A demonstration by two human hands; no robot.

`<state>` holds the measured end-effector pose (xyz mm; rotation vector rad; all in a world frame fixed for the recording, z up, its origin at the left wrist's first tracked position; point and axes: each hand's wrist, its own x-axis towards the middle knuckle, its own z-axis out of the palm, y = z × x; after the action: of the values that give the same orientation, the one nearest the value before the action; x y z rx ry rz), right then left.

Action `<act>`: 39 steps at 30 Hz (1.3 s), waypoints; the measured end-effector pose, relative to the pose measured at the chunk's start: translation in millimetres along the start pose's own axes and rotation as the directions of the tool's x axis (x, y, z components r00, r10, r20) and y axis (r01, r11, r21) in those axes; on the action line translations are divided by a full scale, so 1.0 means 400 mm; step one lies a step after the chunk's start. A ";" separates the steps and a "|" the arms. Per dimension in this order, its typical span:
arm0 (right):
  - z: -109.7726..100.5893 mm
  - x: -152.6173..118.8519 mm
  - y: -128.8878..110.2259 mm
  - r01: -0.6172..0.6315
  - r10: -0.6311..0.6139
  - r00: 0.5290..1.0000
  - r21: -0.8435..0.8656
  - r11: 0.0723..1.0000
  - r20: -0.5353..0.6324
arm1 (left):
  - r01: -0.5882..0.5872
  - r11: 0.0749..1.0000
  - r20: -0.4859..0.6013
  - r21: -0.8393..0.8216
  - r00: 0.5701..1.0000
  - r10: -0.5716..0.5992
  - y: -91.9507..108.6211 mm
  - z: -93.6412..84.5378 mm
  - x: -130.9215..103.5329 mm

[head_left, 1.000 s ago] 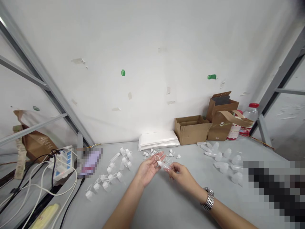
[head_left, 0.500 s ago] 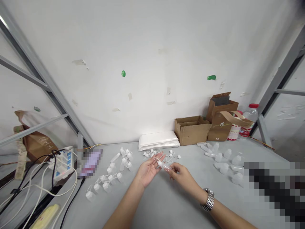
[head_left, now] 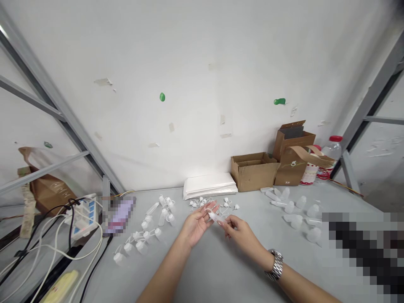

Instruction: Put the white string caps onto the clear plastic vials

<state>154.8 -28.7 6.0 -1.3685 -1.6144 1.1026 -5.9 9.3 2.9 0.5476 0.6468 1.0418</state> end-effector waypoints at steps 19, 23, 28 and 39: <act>0.037 0.003 0.036 0.070 -0.065 0.996 0.067 0.995 -0.067 | -0.120 0.992 -0.073 -0.043 0.990 0.117 -0.037 0.018 0.010; 0.037 0.001 0.033 0.064 -0.061 0.996 0.055 0.996 -0.063 | -0.180 0.984 -0.054 0.012 0.982 0.181 -0.047 0.022 0.010; 0.049 -0.003 0.040 0.141 -0.144 0.988 -0.053 0.989 -0.057 | -0.292 0.950 -0.022 0.108 0.955 0.296 -0.064 0.046 -0.001; 0.014 0.047 -0.024 0.324 -0.381 0.886 -0.234 0.917 -0.265 | -0.275 0.956 -0.138 0.098 0.948 0.286 -0.058 0.002 0.035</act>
<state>143.4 -11.6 13.1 -1.2202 -1.6752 0.5061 13.7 12.4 -15.5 0.6462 0.7604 1.3402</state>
